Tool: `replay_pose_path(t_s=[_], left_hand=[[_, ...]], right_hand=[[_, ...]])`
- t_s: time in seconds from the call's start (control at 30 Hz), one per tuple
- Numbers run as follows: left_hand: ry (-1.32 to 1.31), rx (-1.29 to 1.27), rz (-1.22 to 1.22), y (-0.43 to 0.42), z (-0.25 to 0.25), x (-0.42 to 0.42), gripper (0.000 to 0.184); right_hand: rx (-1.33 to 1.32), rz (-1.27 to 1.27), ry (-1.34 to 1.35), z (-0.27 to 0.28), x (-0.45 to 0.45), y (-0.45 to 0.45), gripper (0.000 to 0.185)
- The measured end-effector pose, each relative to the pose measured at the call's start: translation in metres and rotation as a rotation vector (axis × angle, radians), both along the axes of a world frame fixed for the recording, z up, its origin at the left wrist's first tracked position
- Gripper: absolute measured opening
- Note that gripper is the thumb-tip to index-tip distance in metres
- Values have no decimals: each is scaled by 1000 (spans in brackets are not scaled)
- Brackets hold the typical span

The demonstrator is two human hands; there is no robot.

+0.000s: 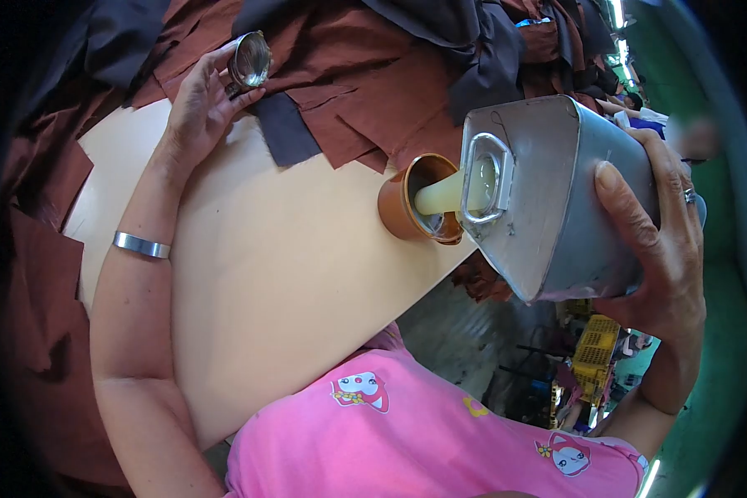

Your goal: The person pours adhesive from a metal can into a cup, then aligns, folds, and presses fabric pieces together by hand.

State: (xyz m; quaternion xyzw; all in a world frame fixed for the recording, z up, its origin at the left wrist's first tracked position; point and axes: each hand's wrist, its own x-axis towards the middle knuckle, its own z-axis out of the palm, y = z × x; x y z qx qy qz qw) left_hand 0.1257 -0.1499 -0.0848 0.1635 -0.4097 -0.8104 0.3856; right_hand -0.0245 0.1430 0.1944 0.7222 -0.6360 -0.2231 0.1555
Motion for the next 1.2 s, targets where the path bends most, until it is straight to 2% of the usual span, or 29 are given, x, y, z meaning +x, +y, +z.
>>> replay_pose_path(t_s=[0.1,0.2,0.37,0.47,0.53,0.6,0.7,0.87,0.93,1.07,1.2], left_hand=[[-75,-5,78,8,8,-2,46],[-23,-164,42,13,9,-3,47],[-132,-263,-83,39,26,-19,47],[-229,-560,-182,63,42,-20,37],[-204,-662,-219,81,56,-23,34],[-129,-608,-295,97,69,-30,35],[-166,-1047,-256,109,76,-40,43],[-117,-1303,-197,130,86,-50,42],[-101,-1400,-174,128,88,-52,42],[-254,-1607,-206,116,95,-43,45],[-286,-1602,-93,110,113,-38,44]], right_hand=[[-11,2,-24,0,-2,2,121],[-31,-27,-30,0,-4,6,121],[-137,-70,-123,-10,-21,22,113],[-202,-62,-160,-14,-32,33,105],[-248,-63,-215,-18,-38,41,101],[-260,-59,-284,-20,-43,47,100],[-278,-37,-370,-27,-45,48,99],[-405,-76,-513,-40,-54,60,96],[-413,-58,-533,-41,-64,69,103],[-515,-146,-668,-50,-73,86,112],[-641,-235,-918,-57,-68,95,115]])
